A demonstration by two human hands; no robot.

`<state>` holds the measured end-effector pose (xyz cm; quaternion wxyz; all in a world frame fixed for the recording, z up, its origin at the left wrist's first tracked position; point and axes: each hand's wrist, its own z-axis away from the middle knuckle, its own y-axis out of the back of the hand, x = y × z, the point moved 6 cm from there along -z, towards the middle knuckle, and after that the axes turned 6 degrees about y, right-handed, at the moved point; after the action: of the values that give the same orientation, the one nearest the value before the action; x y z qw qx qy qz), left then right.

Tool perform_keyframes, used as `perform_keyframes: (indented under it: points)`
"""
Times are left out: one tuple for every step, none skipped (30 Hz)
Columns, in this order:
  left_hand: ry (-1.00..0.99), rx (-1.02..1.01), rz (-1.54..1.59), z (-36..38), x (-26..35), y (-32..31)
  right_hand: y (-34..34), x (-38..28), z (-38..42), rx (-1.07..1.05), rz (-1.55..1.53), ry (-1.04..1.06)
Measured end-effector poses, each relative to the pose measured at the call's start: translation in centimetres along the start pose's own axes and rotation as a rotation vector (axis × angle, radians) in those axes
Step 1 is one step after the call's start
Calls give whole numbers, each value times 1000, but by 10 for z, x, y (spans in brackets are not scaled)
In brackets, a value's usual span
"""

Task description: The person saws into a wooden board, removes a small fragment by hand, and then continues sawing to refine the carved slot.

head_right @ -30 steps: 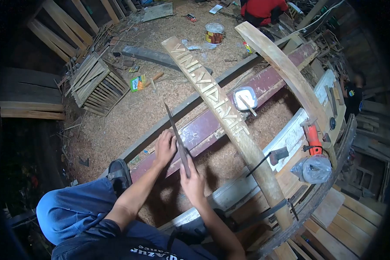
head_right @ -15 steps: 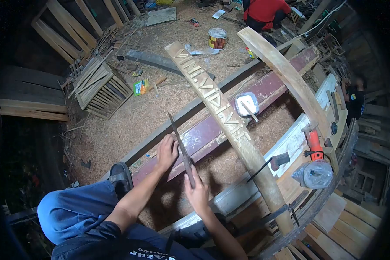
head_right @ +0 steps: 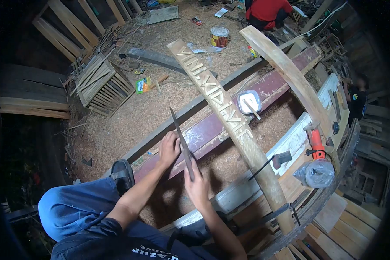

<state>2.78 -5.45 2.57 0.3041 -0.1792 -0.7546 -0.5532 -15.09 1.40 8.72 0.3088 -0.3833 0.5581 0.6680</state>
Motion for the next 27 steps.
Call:
perform_keyframes:
  points:
    - [12, -31, -35, 0, -2, -1, 6, 0, 9, 60, -24, 107]
    - [21, -34, -28, 4, -1, -3, 3, 8, 12, 54, -16, 102]
    - [13, -18, -13, 5, -2, -2, -2, 2, 6, 31, 26, 58]
    - [-1, 7, 2, 0, 0, 1, -6, -2, -7, 13, 66, 23]
    - [7, -9, 32, 1, 2, 1, -15, 7, -18, 14, 53, 41]
    - [3, -13, 31, 2, 1, 1, -13, 8, -15, 19, 51, 38]
    - [-8, -1, 11, 0, -1, 0, -10, 9, -12, 8, 62, 42]
    - [-15, 10, -6, 1, -1, -1, -4, 10, -6, -5, 77, 43]
    - [-20, 13, -7, -3, -3, 0, 6, 5, 7, 18, 6, 38]
    - [-10, 10, -7, -4, -5, 0, 3, 6, 6, 16, 7, 39]
    - [0, -2, -2, 1, -4, -2, 1, 7, 7, 39, 45, 81]
    - [3, -11, 2, 2, -4, -3, 0, 1, 4, 68, 79, 129]
    - [-6, -1, 16, 2, -3, -3, -7, 3, -10, -43, 75, -3]
    - [-7, -1, 15, 4, -2, -3, -6, 4, -9, -43, 75, -3]
    - [-2, -10, 9, 2, -3, -2, -6, 3, -10, -29, 82, 21]
    - [9, -16, 4, 1, -3, -2, -5, 3, -11, -20, 93, 46]
    - [4, 1, 9, 2, -3, -2, 5, 4, 4, 31, 21, 59]
    - [8, 5, 6, -1, -5, 1, 15, 0, 12, 69, 41, 140]
    - [13, -4, 8, -1, -3, -1, 14, 2, 13, 49, 69, 115]
    - [12, -19, 8, 2, -1, -1, 9, 4, 12, 34, 93, 85]
    - [13, -30, -18, 1, -1, 0, 2, 0, -2, 36, 91, 95]
    - [16, -17, -19, 0, 0, 0, -4, -1, -14, 11, 120, 73]
    - [13, -14, -14, 1, 2, 1, -8, 1, -19, -10, 146, 41]
    - [8, -13, -11, -1, 2, 2, -3, -2, -14, -6, 143, 41]
    - [9, -12, -11, 0, 1, 2, 7, -3, 0, 0, 94, 35]
    - [-2, -10, -23, -2, 1, 3, 16, 0, 14, 6, 45, 31]
    - [-8, -7, -33, 0, 1, 2, 20, 3, 22, 70, 8, 125]
